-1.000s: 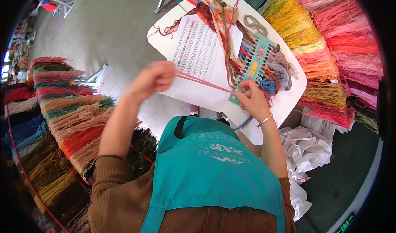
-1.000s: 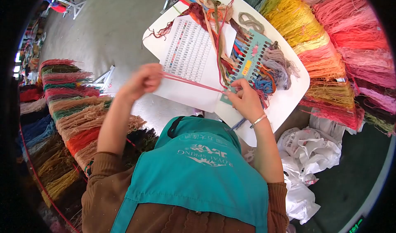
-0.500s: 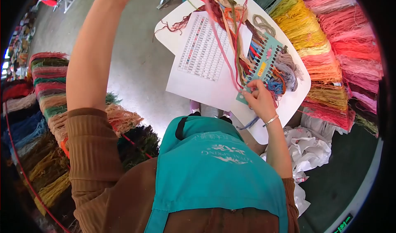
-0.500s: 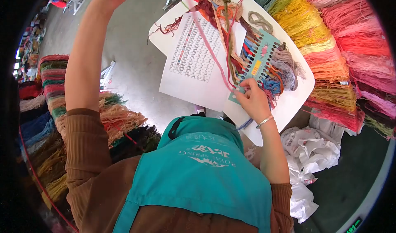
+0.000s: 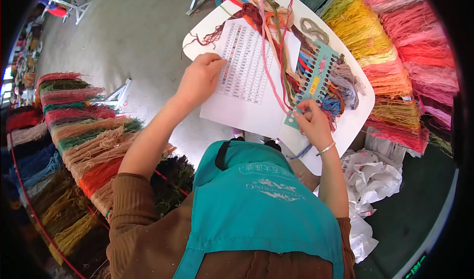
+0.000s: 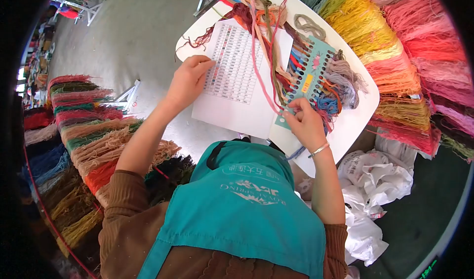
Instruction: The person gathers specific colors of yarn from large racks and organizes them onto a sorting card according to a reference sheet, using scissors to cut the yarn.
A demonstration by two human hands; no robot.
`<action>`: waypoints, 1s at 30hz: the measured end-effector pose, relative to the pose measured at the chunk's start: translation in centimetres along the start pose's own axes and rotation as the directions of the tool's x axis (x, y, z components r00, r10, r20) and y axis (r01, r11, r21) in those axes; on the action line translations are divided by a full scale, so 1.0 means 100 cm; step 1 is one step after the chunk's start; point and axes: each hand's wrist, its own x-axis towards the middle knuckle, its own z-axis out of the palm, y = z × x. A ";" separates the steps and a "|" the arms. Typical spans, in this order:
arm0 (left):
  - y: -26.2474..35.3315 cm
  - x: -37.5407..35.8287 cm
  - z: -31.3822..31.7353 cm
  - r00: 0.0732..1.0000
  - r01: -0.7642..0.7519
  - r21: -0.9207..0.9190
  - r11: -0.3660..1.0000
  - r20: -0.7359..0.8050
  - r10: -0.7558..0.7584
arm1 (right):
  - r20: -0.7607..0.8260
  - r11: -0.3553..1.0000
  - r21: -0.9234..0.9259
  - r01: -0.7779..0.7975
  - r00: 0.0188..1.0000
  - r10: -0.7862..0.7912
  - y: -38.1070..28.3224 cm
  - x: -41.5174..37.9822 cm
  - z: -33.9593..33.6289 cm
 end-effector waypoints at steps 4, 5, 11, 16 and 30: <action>0.002 -0.007 0.009 0.997 -0.052 0.095 0.994 -0.047 0.057 | 0.009 0.999 0.022 -0.031 0.999 0.031 -0.003 0.000 -0.001; 0.001 -0.006 0.010 0.994 -0.081 0.131 0.988 -0.059 0.089 | 0.015 0.998 0.037 -0.043 0.999 0.043 -0.004 0.000 -0.001; 0.001 -0.003 0.016 0.988 -0.116 0.173 0.978 -0.085 0.132 | 0.020 0.997 0.058 -0.044 0.999 0.043 -0.001 0.002 -0.001; 0.001 -0.002 0.024 0.985 -0.094 0.196 0.976 -0.126 0.120 | 0.023 0.997 0.073 -0.038 0.999 0.037 -0.002 0.001 -0.002; 0.004 0.005 0.030 0.983 -0.039 0.247 0.968 -0.165 0.081 | 0.014 0.998 0.050 -0.047 0.999 0.047 -0.004 0.001 -0.001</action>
